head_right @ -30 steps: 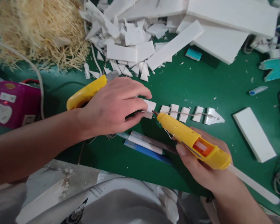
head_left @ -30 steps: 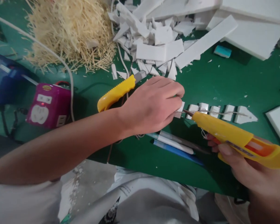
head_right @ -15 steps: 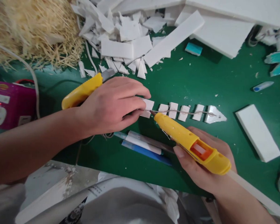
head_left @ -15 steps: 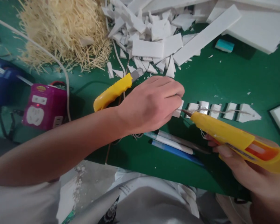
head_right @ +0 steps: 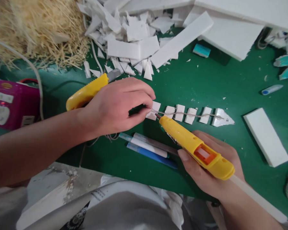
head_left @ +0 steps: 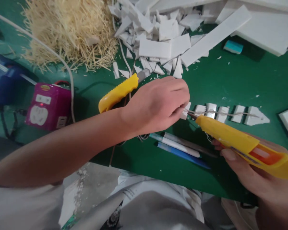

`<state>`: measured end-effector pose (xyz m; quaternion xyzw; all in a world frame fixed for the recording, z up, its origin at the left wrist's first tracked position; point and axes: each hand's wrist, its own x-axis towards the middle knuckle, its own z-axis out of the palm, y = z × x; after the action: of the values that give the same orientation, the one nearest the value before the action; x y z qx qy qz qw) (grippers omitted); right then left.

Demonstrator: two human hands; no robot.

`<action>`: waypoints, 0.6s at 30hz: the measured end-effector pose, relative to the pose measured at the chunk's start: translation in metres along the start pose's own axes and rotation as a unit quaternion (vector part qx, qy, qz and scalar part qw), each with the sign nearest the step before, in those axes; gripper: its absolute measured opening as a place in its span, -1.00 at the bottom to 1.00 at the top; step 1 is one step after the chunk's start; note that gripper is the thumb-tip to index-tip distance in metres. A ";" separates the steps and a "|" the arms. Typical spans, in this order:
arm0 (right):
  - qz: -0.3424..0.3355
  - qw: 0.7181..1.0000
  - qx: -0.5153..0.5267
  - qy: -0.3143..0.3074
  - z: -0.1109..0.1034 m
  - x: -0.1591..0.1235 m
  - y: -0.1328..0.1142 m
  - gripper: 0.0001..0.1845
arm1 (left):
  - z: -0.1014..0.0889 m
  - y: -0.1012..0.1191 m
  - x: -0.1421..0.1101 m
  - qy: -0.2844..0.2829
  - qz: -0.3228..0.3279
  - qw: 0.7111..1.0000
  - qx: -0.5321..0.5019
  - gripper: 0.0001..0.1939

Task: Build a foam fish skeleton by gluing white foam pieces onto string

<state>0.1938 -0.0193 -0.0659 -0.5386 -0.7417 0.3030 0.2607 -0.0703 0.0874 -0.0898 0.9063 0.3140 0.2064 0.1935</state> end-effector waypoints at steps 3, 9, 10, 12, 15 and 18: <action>0.017 1.000 -0.010 0.007 0.002 -0.001 -0.004 -0.70 | -0.001 0.002 0.000 -0.005 -0.027 1.000 -0.007 -0.79; 0.019 1.000 -0.012 0.015 0.004 0.001 -0.003 -0.71 | -0.002 0.005 0.002 -0.018 -0.052 0.998 -0.015 -0.79; 0.019 1.000 -0.007 0.012 0.004 0.001 -0.002 -0.71 | -0.002 0.005 0.002 -0.016 -0.051 0.998 -0.017 -0.79; 0.016 1.000 0.006 0.008 0.004 0.002 -0.001 -0.72 | -0.002 0.005 0.002 -0.014 -0.049 0.999 -0.019 -0.79; 0.021 1.000 0.007 0.011 0.006 0.004 -0.002 -0.72 | -0.002 0.004 0.001 -0.014 -0.046 0.999 -0.020 -0.81; 0.003 1.000 0.003 0.022 0.007 0.006 -0.005 -0.72 | -0.002 0.004 0.001 -0.014 -0.045 0.999 -0.016 -0.80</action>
<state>0.1840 -0.0156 -0.0665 -0.5470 -0.7332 0.2937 0.2775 -0.0688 0.0853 -0.0865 0.8906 0.3485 0.1903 0.2217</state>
